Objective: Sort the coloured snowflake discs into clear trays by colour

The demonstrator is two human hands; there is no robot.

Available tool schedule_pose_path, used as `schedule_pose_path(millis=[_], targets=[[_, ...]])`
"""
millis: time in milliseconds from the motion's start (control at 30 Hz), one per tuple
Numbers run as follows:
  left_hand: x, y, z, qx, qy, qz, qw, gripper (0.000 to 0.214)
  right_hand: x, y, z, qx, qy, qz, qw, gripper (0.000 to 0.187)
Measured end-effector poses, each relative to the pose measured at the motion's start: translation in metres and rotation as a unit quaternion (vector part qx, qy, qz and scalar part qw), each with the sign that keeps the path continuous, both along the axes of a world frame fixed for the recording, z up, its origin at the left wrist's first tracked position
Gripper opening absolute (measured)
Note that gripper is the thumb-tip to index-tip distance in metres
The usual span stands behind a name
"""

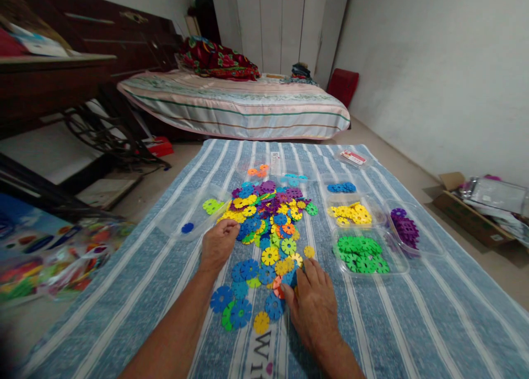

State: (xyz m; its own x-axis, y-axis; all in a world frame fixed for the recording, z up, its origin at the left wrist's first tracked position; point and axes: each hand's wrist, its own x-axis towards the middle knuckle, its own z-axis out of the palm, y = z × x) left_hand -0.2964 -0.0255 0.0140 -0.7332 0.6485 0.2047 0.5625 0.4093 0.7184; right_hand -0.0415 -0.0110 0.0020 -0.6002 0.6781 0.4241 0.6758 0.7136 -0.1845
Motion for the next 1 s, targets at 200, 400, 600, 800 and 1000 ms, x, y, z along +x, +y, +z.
schedule_pose_path(millis=[200, 400, 600, 800, 1000], targets=[[-0.001, -0.001, -0.001, -0.012, 0.018, 0.002, 1.0, 0.019, -0.002, 0.001, -0.006, 0.012, 0.011, 0.015, 1.0, 0.027], [-0.001, -0.001, 0.0, -0.018, 0.013, 0.003, 1.0, 0.018, -0.002, 0.007, -0.01, 0.033, 0.022, 0.036, 0.999, 0.024], [-0.002, 0.0, -0.004, -0.013, 0.006, 0.002, 1.0, 0.017, 0.003, 0.017, 0.001, 0.01, 0.057, 0.051, 0.997, 0.022], [0.0, -0.002, -0.001, -0.021, 0.003, 0.002, 1.0, 0.016, -0.001, 0.038, 0.03, -0.043, 0.066, 0.085, 0.993, 0.023], [0.0, -0.002, 0.0, -0.016, -0.006, 0.0, 1.0, 0.017, -0.045, 0.119, 0.089, 0.035, -0.043, 0.065, 0.996, 0.031]])
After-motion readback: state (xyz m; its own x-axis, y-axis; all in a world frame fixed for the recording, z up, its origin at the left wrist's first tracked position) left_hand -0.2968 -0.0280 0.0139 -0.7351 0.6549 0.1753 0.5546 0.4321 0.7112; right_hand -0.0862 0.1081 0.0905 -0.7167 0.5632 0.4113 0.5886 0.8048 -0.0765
